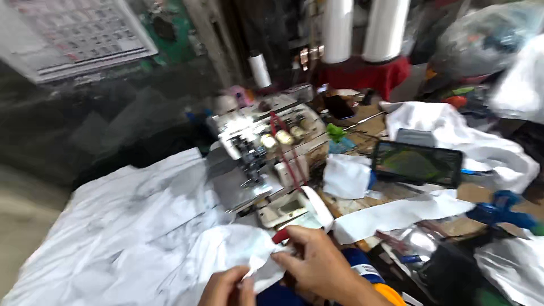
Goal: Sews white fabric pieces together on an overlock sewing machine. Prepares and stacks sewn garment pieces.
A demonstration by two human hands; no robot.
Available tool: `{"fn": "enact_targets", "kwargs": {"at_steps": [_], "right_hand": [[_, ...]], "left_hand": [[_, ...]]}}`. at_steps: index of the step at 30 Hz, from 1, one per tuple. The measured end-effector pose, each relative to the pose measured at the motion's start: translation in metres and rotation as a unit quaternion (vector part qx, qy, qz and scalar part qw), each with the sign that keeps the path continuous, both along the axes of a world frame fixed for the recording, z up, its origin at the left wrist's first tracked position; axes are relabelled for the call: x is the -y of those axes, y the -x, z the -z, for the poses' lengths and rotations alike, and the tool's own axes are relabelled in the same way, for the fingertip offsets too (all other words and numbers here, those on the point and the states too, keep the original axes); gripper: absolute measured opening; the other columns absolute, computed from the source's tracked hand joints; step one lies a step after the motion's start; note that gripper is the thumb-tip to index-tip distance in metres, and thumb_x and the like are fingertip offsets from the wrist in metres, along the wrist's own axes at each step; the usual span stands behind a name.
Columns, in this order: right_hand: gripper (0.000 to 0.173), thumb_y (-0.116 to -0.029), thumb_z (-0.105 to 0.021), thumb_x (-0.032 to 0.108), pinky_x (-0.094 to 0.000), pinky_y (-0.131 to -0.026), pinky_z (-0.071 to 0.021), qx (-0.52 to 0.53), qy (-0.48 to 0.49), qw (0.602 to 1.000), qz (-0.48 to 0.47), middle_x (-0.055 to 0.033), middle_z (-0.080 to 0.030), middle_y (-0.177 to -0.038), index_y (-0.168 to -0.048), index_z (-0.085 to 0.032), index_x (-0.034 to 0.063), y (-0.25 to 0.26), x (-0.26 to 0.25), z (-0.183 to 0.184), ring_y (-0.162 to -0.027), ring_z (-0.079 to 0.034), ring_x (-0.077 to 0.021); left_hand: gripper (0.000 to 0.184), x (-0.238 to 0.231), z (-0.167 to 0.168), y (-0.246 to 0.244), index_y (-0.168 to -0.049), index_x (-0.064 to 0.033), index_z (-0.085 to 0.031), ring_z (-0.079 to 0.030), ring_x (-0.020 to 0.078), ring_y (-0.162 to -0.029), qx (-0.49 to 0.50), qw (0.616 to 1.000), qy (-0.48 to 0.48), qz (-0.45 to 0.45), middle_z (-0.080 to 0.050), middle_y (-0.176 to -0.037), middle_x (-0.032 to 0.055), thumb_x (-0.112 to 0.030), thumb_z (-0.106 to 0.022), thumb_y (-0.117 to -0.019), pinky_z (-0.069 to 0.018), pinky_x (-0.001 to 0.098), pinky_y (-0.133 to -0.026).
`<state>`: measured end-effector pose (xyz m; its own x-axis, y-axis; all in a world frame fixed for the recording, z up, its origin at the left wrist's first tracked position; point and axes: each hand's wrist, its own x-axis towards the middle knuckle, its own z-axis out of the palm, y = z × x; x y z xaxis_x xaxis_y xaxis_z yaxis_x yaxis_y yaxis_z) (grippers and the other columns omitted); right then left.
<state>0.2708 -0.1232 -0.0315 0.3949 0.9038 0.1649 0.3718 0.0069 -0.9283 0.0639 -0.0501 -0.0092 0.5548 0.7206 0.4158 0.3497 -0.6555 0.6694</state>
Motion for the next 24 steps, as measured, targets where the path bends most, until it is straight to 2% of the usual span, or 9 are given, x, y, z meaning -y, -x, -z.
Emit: {"fn": "enact_targets", "kwargs": {"at_steps": [3, 7, 9, 12, 15, 17, 19, 22, 24], "right_hand": [[0.017, -0.0969, -0.066, 0.032, -0.0271, -0.068, -0.0594, 0.031, 0.004, 0.999, 0.016, 0.0091, -0.073, -0.09, -0.107, -0.075, 0.0211, 0.006, -0.001, 0.006, -0.075, -0.067, -0.0031], [0.018, -0.0995, -0.063, 0.03, -0.0267, -0.057, -0.0595, 0.012, 0.018, 1.0, -0.004, 0.0071, -0.072, -0.087, -0.109, -0.073, 0.0198, 0.012, -0.002, 0.008, -0.065, -0.067, -0.0057], [0.016, -0.0975, -0.065, 0.026, -0.0267, -0.057, -0.0588, 0.008, 0.015, 0.999, -0.033, 0.0067, -0.072, -0.084, -0.109, -0.074, 0.0182, 0.022, -0.003, -0.001, -0.064, -0.066, -0.0051], [0.016, -0.0968, -0.068, 0.022, -0.0269, -0.054, -0.0578, -0.019, -0.001, 0.995, -0.102, 0.0043, -0.071, -0.08, -0.109, -0.073, 0.0144, 0.037, 0.002, -0.031, -0.061, -0.065, -0.0061], [0.024, -0.0966, -0.07, 0.032, -0.0287, -0.05, -0.0588, -0.02, 0.018, 0.998, -0.055, 0.0054, -0.07, -0.076, -0.113, -0.068, 0.0146, 0.037, -0.008, -0.024, -0.057, -0.066, -0.0074], [0.029, -0.0943, -0.069, 0.039, -0.0339, -0.058, -0.0607, 0.046, 0.086, 0.995, 0.008, 0.0072, -0.068, -0.073, -0.114, -0.065, 0.0184, 0.029, -0.02, -0.001, -0.06, -0.066, -0.0084], [0.032, -0.0923, -0.069, 0.043, -0.0351, -0.055, -0.0569, 0.092, 0.128, 0.987, 0.036, 0.0075, -0.06, -0.064, -0.113, -0.063, 0.0193, 0.023, -0.028, 0.008, -0.054, -0.06, -0.0097], [0.035, -0.0913, -0.068, 0.045, -0.0347, -0.054, -0.0515, 0.108, 0.163, 0.98, 0.03, 0.0074, -0.051, -0.06, -0.113, -0.059, 0.0195, 0.018, -0.03, 0.003, -0.052, -0.053, -0.0108], [0.036, -0.091, -0.069, 0.045, -0.033, -0.054, -0.0513, 0.095, 0.16, 0.982, 0.018, 0.008, -0.051, -0.061, -0.114, -0.059, 0.0193, 0.015, -0.029, 0.004, -0.052, -0.052, -0.0096]], "left_hand": [[0.014, 0.001, 0.006, -0.003, -0.099, -0.0073, -0.076, -0.064, 0.0076, -0.077, 0.025, 0.996, -0.061, -0.054, -0.067, -0.092, 0.0027, -0.02, -0.073, -0.0939, -0.0566, 0.0225, -0.064], [0.015, -0.011, 0.03, -0.007, -0.107, -0.0067, -0.073, -0.07, 0.0126, -0.098, 0.069, 0.996, -0.049, -0.04, -0.072, -0.106, 0.0031, -0.012, -0.063, -0.0986, -0.0613, 0.03, -0.085], [0.02, -0.019, 0.022, -0.002, -0.113, -0.0047, -0.07, -0.07, 0.0089, -0.088, 0.079, 0.996, -0.026, -0.041, -0.072, -0.102, 0.0024, -0.011, -0.055, -0.1023, -0.0613, 0.0271, -0.077], [0.02, -0.03, -0.021, 0.012, -0.113, -0.0025, -0.068, -0.064, 0.0049, -0.076, 0.083, 0.992, -0.089, -0.042, -0.069, -0.094, 0.0032, -0.015, -0.054, -0.1041, -0.0569, 0.0217, -0.067], [0.019, -0.05, -0.038, 0.0, -0.106, -0.0088, -0.075, -0.065, 0.0084, -0.073, 0.009, 0.976, -0.206, -0.074, -0.07, -0.089, 0.0029, -0.023, -0.064, -0.1005, -0.0559, 0.0255, -0.061], [0.02, -0.073, -0.007, -0.022, -0.109, -0.0165, -0.075, -0.069, 0.0155, -0.077, -0.102, 0.969, -0.212, -0.077, -0.07, -0.093, 0.0014, -0.03, -0.062, -0.1017, -0.0586, 0.0375, -0.062], [0.022, -0.091, 0.022, -0.038, -0.111, -0.0196, -0.074, -0.071, 0.0197, -0.082, -0.183, 0.965, -0.176, -0.065, -0.07, -0.099, 0.0016, -0.035, -0.062, -0.1014, -0.0607, 0.0446, -0.066], [0.033, -0.092, 0.016, -0.04, -0.117, -0.0187, -0.072, -0.068, 0.0205, -0.092, -0.2, 0.962, -0.171, -0.067, -0.069, -0.101, 0.0015, -0.044, -0.065, -0.0972, -0.0588, 0.0454, -0.078], [0.028, -0.085, 0.009, -0.036, -0.108, -0.0206, -0.075, -0.063, 0.0195, -0.094, -0.19, 0.96, -0.196, -0.066, -0.066, -0.099, -0.0009, -0.044, -0.062, -0.0983, -0.0533, 0.0432, -0.081]]}}
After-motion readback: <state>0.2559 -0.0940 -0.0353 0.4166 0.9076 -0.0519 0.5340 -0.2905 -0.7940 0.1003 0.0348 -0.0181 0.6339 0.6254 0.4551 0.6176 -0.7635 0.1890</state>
